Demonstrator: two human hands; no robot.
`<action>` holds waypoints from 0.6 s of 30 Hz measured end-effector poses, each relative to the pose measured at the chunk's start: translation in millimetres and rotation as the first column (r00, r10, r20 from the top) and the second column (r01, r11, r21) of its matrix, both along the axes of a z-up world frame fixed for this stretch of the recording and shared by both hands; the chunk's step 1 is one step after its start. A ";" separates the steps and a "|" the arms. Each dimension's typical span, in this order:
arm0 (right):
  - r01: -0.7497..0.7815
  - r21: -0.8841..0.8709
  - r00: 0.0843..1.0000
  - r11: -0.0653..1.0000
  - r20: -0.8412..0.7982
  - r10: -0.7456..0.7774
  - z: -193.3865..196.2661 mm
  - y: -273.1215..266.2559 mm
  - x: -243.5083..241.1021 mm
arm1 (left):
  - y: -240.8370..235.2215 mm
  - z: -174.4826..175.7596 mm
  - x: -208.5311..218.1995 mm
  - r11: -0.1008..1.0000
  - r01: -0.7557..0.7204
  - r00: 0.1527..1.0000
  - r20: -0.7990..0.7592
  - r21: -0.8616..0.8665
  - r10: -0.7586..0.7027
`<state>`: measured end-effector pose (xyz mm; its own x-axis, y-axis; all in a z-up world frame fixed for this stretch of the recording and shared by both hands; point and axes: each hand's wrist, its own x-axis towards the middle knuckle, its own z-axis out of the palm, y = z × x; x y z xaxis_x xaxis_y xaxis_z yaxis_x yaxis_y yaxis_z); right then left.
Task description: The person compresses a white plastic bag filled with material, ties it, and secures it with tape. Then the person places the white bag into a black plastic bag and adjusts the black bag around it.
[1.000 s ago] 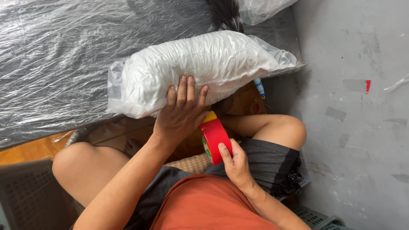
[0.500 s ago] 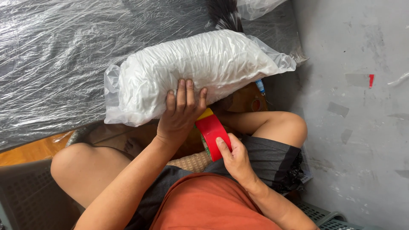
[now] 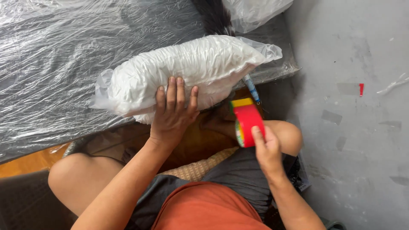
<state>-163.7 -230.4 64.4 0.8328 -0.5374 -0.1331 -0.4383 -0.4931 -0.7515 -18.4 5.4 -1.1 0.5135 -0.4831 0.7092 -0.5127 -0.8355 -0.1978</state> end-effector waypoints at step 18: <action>-0.105 -0.768 0.975 0.631 0.044 0.216 -172.9 -245.8 212.4 | 5.8 8.6 18.5 0.998 0.056 0.986 -0.155 0.002 -0.055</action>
<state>48.7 -476.3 -108.5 0.8946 -0.2587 0.3643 -0.2304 -0.9657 -0.1200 0.1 11.3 7.5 0.5888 -0.5182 0.6203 -0.5833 -0.8037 -0.1177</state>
